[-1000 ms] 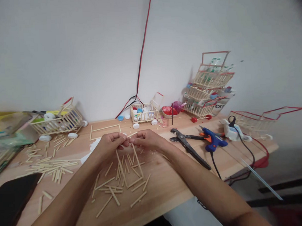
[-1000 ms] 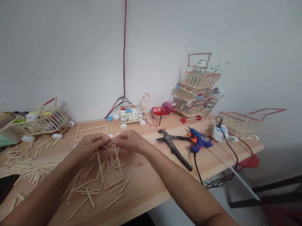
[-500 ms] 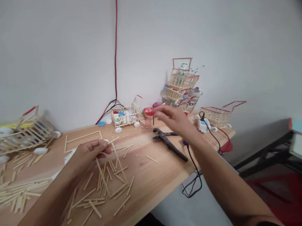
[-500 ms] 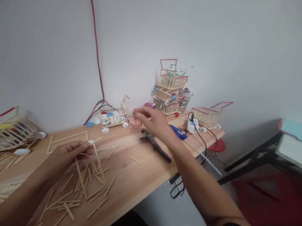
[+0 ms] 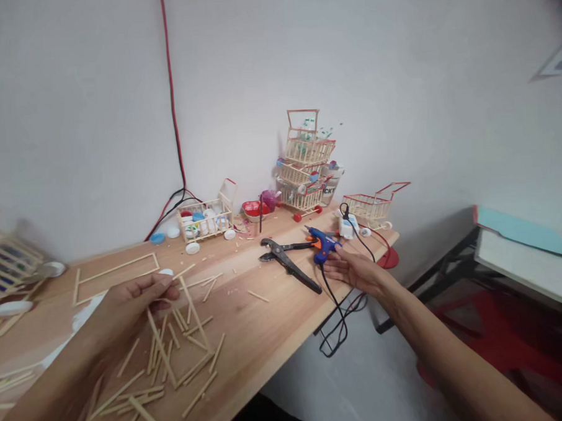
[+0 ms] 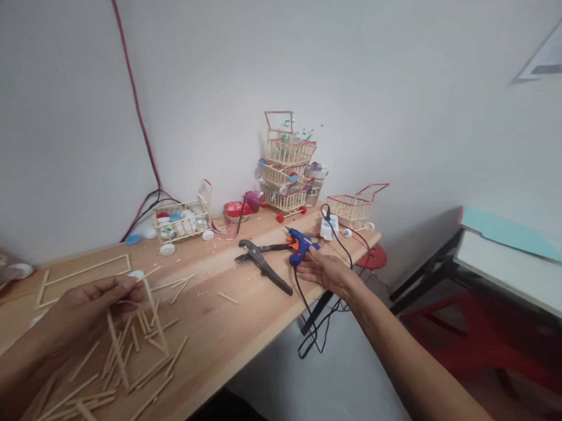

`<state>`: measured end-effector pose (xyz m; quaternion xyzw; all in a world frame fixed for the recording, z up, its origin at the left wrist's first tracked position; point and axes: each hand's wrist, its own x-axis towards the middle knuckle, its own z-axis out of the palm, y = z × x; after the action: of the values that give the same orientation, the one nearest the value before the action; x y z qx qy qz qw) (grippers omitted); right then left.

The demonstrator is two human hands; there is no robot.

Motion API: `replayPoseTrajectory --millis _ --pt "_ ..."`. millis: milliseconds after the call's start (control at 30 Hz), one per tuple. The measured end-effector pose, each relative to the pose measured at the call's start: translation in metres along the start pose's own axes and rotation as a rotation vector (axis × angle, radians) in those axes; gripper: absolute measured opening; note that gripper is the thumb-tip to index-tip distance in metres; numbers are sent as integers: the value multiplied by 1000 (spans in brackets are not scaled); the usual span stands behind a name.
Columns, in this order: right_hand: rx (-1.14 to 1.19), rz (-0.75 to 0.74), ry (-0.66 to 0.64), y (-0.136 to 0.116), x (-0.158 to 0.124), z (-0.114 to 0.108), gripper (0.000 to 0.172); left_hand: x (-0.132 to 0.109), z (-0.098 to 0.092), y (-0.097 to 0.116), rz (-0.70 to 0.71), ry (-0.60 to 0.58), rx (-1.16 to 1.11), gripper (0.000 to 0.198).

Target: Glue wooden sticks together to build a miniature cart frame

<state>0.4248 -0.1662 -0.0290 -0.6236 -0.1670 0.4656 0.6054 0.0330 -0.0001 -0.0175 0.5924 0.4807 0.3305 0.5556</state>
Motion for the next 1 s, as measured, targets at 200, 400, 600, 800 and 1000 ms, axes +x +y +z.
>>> replayPoseTrajectory --millis 200,400,600,800,1000 --pt "253 114 -82 -3 8 6 17 -7 5 7 -3 -18 -30 34" --pt "362 133 -100 0 12 9 20 -4 1 2 60 -63 15 29" --pt "294 56 -88 0 14 10 8 -4 2 1 97 -91 25 31" --pt "238 -223 -109 1 -5 28 10 -2 2 0 120 -67 70 31" --pt "219 -310 -201 -1 -17 100 22 -3 6 1 159 -20 233 35"
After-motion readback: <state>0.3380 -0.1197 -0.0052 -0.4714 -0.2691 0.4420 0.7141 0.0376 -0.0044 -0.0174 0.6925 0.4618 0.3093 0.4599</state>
